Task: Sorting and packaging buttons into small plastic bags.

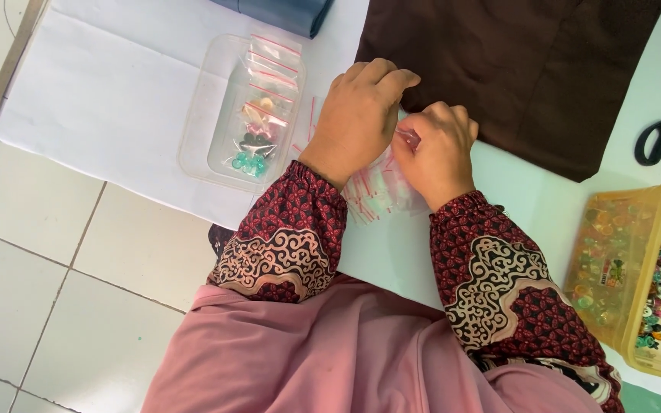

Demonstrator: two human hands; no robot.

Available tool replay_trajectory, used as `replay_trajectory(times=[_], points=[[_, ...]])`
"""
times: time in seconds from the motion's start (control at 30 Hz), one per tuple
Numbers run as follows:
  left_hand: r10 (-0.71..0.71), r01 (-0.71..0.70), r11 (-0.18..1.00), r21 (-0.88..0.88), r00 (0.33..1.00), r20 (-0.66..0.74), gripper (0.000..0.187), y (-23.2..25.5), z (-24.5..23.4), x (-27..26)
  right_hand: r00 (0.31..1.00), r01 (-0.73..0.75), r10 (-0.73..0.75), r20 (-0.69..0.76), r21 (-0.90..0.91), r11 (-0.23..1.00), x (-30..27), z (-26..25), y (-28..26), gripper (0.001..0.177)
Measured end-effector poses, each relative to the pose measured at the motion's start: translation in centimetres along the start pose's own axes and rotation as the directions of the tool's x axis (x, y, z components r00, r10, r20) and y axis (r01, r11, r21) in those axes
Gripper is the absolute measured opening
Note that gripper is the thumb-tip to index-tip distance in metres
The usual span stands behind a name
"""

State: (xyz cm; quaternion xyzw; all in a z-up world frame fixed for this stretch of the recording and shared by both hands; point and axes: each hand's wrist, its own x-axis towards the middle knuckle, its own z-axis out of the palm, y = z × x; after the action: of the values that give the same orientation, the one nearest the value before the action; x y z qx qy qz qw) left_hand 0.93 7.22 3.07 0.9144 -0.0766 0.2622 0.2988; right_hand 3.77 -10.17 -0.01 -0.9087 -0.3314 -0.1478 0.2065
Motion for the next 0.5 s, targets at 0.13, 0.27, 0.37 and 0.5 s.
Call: replay_trajectory(times=[0.13,0.27,0.37,0.5], points=[[0.116,-0.138,0.981,-0.137,0.981,-0.159,0.029,1.1,-1.4,0.5,0.999,-0.032,0.037,-0.032,0.157,0.987,-0.2,-1.8,0.5,0.018],[0.136,-0.227,0.874,-0.430,0.963,-0.233,0.018,4.6,-4.1,2.7,0.996,0.005,0.028,-0.088,0.355,0.935,1.2,-9.3,0.5,0.016],[0.284,-0.341,0.838,-0.426,0.939,-0.193,0.017,7.4,-6.1,5.2,0.991,0.079,-0.044,-0.125,0.288,0.954,1.6,-16.2,-0.5,0.010],[0.416,-0.386,0.767,-0.512,0.907,-0.061,0.024,10.9,-6.7,7.8,0.972,0.129,-0.099,-0.215,0.129,0.983,0.4,-21.8,-0.9,0.009]])
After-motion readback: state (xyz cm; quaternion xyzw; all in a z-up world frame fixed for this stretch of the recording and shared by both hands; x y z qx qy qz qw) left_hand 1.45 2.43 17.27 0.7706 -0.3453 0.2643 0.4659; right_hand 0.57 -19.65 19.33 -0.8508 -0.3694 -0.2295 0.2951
